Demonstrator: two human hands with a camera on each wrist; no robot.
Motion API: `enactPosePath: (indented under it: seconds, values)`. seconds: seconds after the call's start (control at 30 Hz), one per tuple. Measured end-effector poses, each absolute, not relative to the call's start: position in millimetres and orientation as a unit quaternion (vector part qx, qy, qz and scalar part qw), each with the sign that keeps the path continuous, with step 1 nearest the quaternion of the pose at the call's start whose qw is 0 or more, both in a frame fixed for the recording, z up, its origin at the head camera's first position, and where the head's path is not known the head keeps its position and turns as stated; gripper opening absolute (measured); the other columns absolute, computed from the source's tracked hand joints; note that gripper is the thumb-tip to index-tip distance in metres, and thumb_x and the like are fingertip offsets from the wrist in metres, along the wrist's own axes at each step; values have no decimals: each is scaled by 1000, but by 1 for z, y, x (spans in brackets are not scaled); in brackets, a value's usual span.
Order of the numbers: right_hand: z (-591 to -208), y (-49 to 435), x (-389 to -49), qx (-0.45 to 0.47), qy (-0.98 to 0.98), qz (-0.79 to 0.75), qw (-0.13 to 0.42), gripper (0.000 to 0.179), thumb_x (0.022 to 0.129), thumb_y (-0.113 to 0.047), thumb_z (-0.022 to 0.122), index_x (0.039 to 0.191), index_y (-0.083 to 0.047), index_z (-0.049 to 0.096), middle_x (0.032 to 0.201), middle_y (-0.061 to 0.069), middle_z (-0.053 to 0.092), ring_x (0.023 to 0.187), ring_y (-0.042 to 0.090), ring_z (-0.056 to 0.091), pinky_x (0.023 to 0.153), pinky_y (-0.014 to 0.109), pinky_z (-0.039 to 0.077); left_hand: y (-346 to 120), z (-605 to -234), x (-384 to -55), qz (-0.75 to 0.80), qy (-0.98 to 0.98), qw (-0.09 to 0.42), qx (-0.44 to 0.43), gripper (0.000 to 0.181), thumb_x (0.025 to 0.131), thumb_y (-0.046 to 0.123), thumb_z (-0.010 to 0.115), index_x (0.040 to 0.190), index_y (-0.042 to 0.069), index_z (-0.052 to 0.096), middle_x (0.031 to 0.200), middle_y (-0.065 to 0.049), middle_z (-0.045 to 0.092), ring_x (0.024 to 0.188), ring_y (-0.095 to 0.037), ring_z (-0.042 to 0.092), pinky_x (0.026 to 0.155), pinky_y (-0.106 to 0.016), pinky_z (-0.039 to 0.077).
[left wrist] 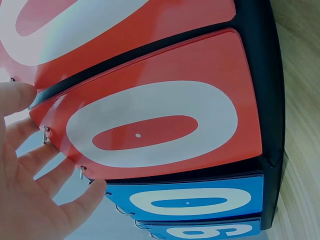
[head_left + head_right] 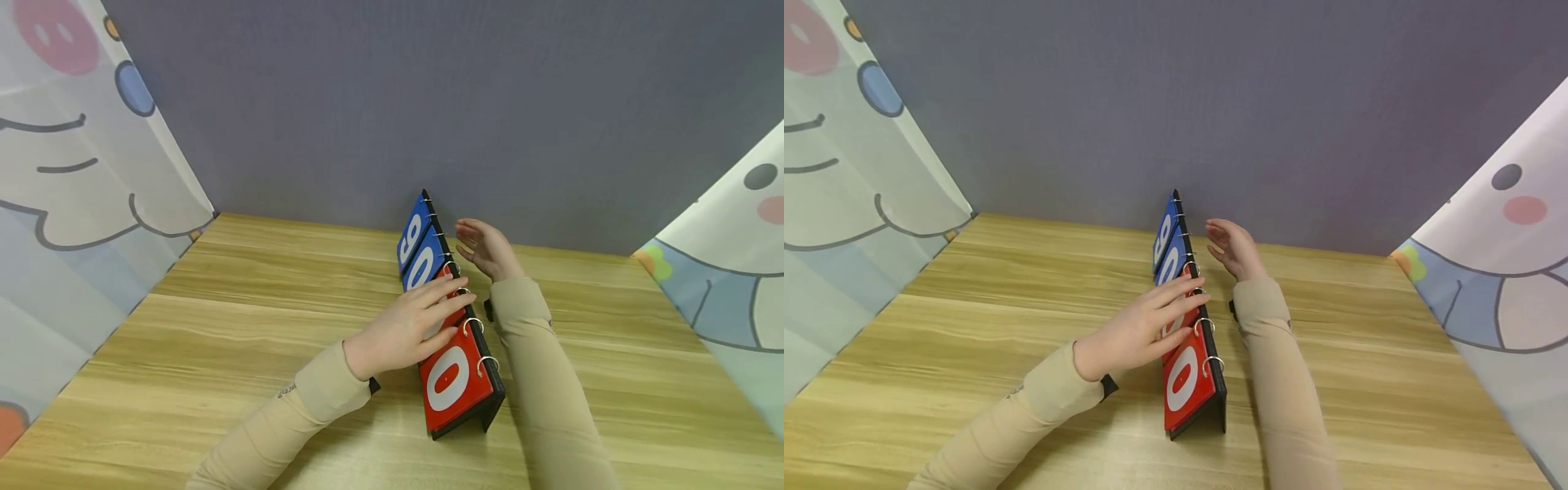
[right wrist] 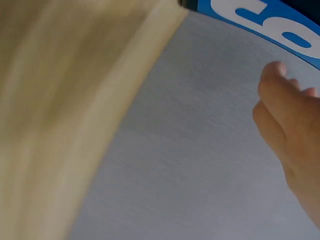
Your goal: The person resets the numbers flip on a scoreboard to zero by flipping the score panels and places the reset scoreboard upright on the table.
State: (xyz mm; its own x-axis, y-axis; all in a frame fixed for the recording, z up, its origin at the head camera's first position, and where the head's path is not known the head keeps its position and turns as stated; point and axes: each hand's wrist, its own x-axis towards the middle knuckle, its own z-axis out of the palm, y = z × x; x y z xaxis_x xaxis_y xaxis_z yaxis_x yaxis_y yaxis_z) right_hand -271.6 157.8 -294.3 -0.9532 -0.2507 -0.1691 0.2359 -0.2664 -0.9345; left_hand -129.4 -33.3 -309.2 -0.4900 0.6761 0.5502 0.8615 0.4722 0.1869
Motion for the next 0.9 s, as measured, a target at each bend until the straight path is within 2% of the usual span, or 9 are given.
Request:
enactPosePath:
  seconds: [0.1,0.2,0.3,0.4,0.5,0.63,0.7,0.87,0.9]
  values:
    - [-301,161,-271,5,544,-817,193,22,102,-24,38,100,-16,59,118,5,48,109,18,42,98,35,34,-33,-309,-130,-226,-833,206,-461,43,94,21,57,136,10,51,147,-11,41,137,-24,36,112,-40,30]
    - [-307,163,-270,-9,532,-811,242,26,103,-27,34,117,-15,52,139,12,27,111,21,37,90,31,36,-33,-310,-130,-228,-833,205,-460,44,94,21,58,136,9,51,146,-11,41,137,-25,37,112,-40,31]
    - [-312,164,-270,-44,549,-785,282,41,104,-31,29,141,-14,32,152,14,7,119,24,30,85,30,38,-33,-310,-130,-232,-832,203,-461,44,94,20,58,135,9,51,146,-12,41,137,-26,37,112,-42,31]
    - [-315,165,-269,-76,564,-763,307,56,104,-34,26,153,-13,8,155,15,-2,131,27,19,84,30,42,-33,-310,-130,-233,-830,203,-463,44,94,20,58,135,8,51,146,-12,42,136,-27,38,111,-42,31]
    - [-317,165,-268,-92,579,-745,318,61,104,-38,25,153,-13,-1,153,18,2,130,29,22,81,29,46,-32,-310,-130,-230,-829,207,-466,43,94,20,58,134,8,51,145,-13,42,136,-27,38,111,-43,32]
    - [-320,163,-266,-90,576,-746,321,61,103,-40,24,153,-14,0,141,14,17,116,23,35,78,29,49,-32,-311,-131,-231,-827,211,-467,42,94,19,58,134,8,52,145,-13,42,136,-27,39,111,-43,32]
    - [-321,163,-267,-84,568,-754,318,60,104,-39,24,153,-14,2,139,13,19,115,23,35,78,30,49,-32,-311,-131,-233,-827,211,-466,42,93,19,59,134,8,52,145,-14,43,136,-27,39,111,-43,32]
    - [-323,160,-270,-84,580,-744,320,62,103,-40,25,153,-13,-1,154,16,0,135,31,15,79,28,47,-33,-311,-132,-232,-827,213,-466,42,93,19,59,133,8,52,145,-14,43,136,-27,39,111,-42,32]
    - [-323,159,-272,-79,587,-740,319,60,103,-41,26,152,-14,4,154,15,2,136,30,15,78,27,47,-32,-312,-132,-232,-827,212,-466,42,93,19,59,133,8,52,145,-14,43,135,-28,39,111,-43,32]
